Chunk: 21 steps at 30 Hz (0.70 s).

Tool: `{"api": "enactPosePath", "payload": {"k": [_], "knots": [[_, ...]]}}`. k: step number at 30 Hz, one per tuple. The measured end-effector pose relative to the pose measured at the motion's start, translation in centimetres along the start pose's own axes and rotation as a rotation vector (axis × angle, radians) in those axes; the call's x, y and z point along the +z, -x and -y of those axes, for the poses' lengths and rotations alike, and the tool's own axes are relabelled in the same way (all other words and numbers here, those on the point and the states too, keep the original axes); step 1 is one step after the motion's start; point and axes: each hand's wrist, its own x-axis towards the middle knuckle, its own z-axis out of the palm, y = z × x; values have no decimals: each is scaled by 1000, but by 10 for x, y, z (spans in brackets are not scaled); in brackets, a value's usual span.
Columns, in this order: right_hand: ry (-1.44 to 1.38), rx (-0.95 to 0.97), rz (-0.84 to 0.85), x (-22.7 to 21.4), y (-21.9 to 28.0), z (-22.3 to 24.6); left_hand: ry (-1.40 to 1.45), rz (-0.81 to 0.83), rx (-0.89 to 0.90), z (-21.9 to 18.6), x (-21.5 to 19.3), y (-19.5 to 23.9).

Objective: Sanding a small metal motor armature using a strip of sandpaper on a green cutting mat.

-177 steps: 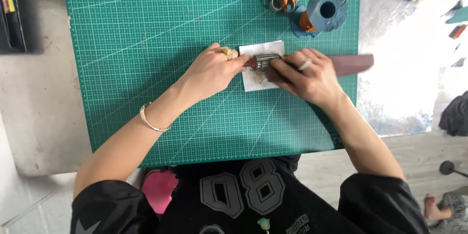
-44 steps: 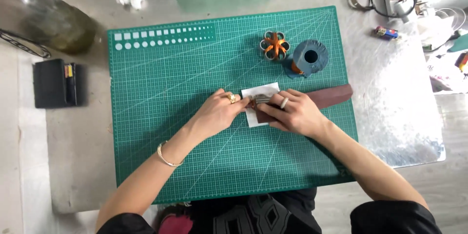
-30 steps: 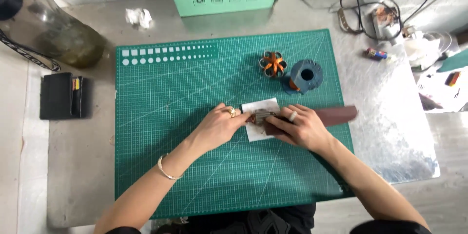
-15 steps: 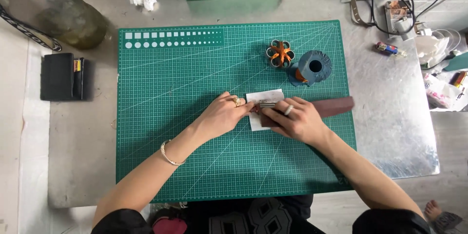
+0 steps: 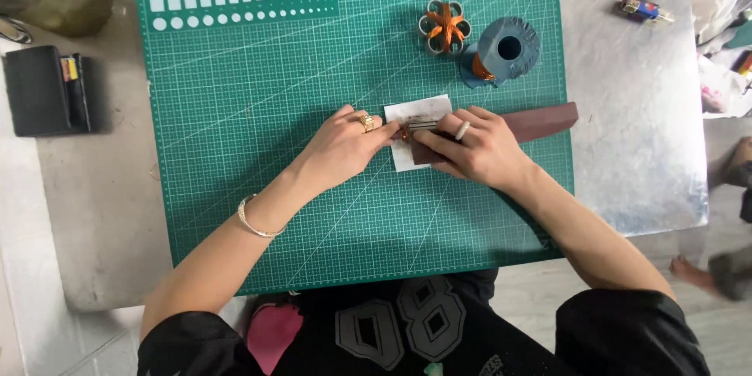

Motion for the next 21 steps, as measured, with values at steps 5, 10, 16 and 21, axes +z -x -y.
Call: {"api": "enactPosePath", "payload": {"k": [5,10,16,21], "knots": [[-42,68,12,-12,18,-8,60,26,-31,0,-1,2],[-92,85,-7,-9,25,-11,57,27,-28,-2,-2,3],[-154,74,-12,-5,18,-9,-17,-5,29,-5,-6,2],[-112,54,11,-4,4,-3,-24,-7,37,-7,-2,3]]}}
